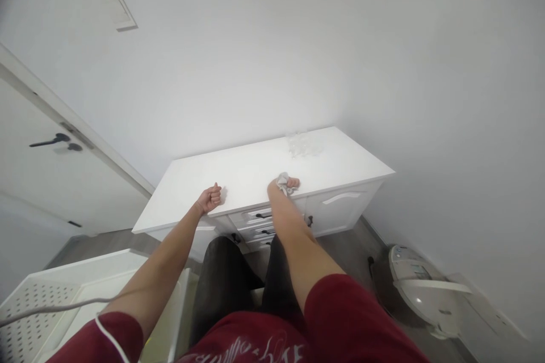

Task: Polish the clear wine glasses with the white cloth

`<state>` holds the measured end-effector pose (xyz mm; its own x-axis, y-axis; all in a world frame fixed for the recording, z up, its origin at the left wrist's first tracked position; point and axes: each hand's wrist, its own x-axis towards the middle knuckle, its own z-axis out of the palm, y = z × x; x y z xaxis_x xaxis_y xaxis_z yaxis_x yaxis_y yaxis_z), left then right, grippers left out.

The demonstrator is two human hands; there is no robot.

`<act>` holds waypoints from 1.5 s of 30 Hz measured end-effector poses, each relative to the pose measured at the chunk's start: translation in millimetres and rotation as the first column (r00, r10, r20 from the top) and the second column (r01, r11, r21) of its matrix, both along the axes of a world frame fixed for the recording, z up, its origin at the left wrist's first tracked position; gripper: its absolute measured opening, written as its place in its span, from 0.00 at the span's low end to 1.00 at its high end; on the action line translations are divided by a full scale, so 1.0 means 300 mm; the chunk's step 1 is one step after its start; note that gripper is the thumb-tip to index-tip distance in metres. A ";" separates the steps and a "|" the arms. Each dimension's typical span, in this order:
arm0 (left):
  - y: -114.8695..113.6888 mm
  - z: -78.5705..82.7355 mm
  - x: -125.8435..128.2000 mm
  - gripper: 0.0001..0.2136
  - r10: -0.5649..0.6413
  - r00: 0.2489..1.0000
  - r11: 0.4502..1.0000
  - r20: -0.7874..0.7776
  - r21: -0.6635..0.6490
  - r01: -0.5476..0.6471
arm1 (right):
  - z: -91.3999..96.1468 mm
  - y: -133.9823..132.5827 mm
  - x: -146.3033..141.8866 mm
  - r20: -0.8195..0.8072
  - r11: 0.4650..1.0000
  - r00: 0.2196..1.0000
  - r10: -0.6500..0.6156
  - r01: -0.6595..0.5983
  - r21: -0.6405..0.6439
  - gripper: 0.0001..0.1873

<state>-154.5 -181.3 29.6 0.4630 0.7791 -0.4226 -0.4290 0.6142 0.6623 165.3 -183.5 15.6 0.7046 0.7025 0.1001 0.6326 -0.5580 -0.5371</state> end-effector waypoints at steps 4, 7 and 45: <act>-0.004 -0.009 0.001 0.06 0.005 1.000 0.998 -0.003 0.058 -0.005 | 0.000 0.019 0.006 -0.029 0.985 0.987 -0.159 0.157 -0.070 0.08; -0.003 -0.014 0.001 0.04 0.010 1.000 0.996 0.000 0.092 -0.010 | -0.018 0.025 0.017 -0.063 0.974 0.972 -0.227 0.225 -0.031 0.13; -0.005 -0.043 -0.005 0.23 0.045 0.998 0.987 -0.036 0.157 -0.039 | -0.026 0.006 0.027 0.216 0.996 0.972 0.089 -0.081 -0.047 0.36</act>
<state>-156.2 -182.8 16.8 0.4137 0.8555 -0.3115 -0.4244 0.4840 0.7653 173.4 -181.6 7.8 0.6062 0.7652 0.2167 0.7782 -0.5143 -0.3604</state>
